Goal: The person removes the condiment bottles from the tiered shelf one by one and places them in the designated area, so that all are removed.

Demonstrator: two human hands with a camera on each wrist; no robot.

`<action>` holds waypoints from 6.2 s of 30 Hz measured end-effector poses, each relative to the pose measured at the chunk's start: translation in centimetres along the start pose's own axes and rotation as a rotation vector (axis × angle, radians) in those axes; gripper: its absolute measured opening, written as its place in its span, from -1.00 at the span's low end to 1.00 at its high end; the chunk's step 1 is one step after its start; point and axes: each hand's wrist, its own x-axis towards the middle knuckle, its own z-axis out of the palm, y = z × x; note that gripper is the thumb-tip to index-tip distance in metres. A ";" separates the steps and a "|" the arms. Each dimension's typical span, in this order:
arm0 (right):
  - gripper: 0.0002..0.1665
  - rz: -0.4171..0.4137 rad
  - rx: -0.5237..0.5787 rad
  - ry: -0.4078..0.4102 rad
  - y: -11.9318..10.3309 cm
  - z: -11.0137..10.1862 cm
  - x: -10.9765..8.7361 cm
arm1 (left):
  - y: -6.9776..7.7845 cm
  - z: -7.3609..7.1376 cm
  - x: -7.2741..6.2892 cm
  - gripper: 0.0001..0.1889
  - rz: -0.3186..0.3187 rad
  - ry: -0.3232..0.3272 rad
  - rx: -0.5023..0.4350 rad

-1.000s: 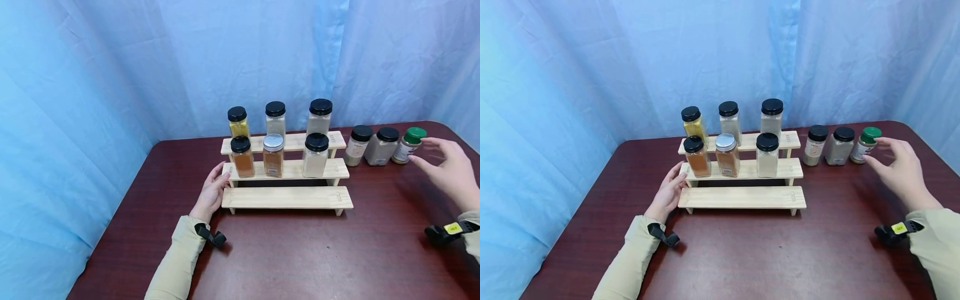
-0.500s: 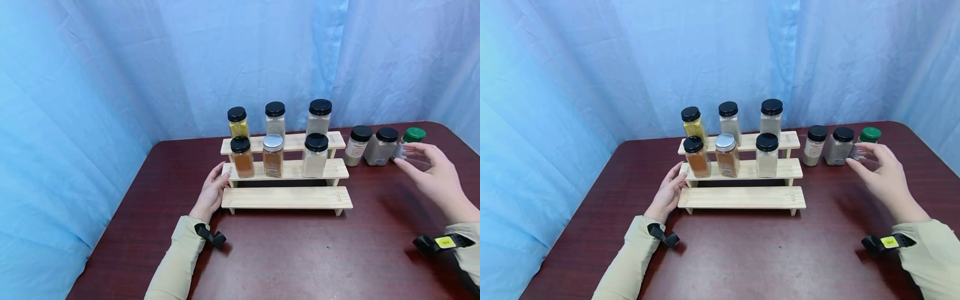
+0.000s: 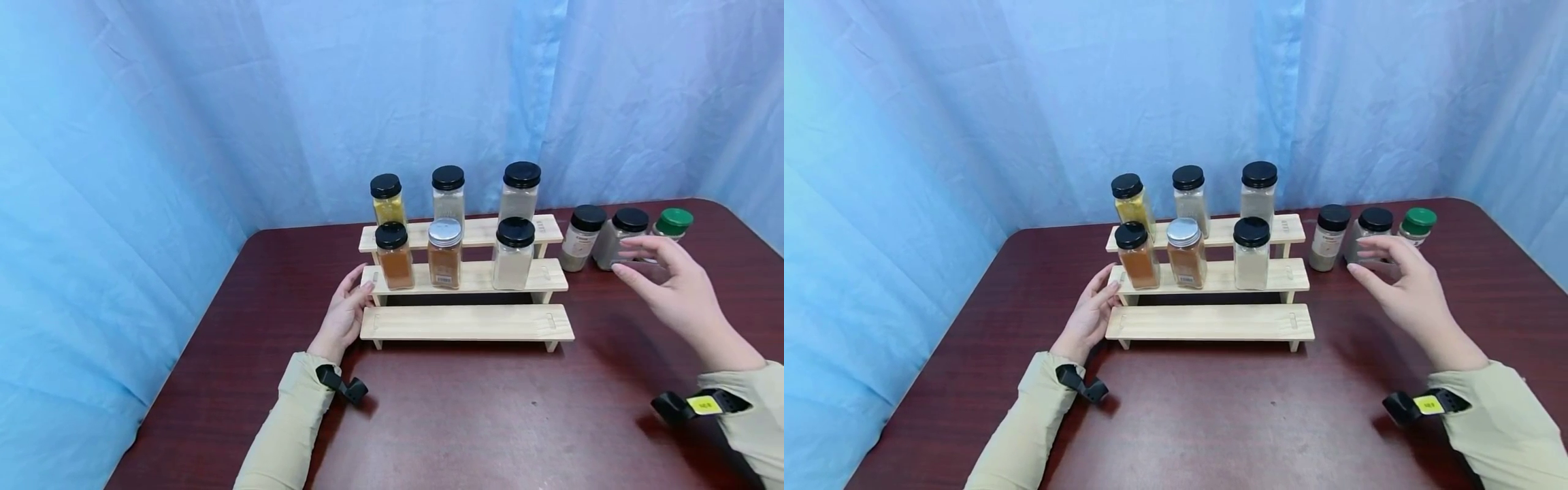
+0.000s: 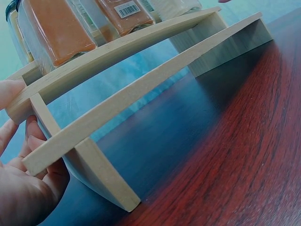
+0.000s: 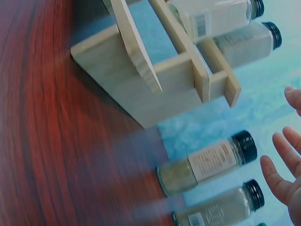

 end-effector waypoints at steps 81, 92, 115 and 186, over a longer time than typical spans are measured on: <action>-0.27 -0.192 0.074 -0.159 -8.2 8.0 3.3 | 0.0 -0.1 0.2 -0.42 -0.009 0.004 0.006; -0.28 -0.195 0.033 -0.152 -8.1 8.3 3.1 | -0.1 -0.2 0.2 -0.41 -0.011 0.001 -0.006; -0.25 -0.374 0.041 -0.026 -7.2 9.2 2.2 | -0.1 -0.2 0.0 -0.43 -0.011 -0.002 -0.003; -0.39 -0.425 -0.034 -0.061 -3.0 2.1 -2.1 | 0.0 -0.1 0.1 -0.41 -0.019 0.002 -0.007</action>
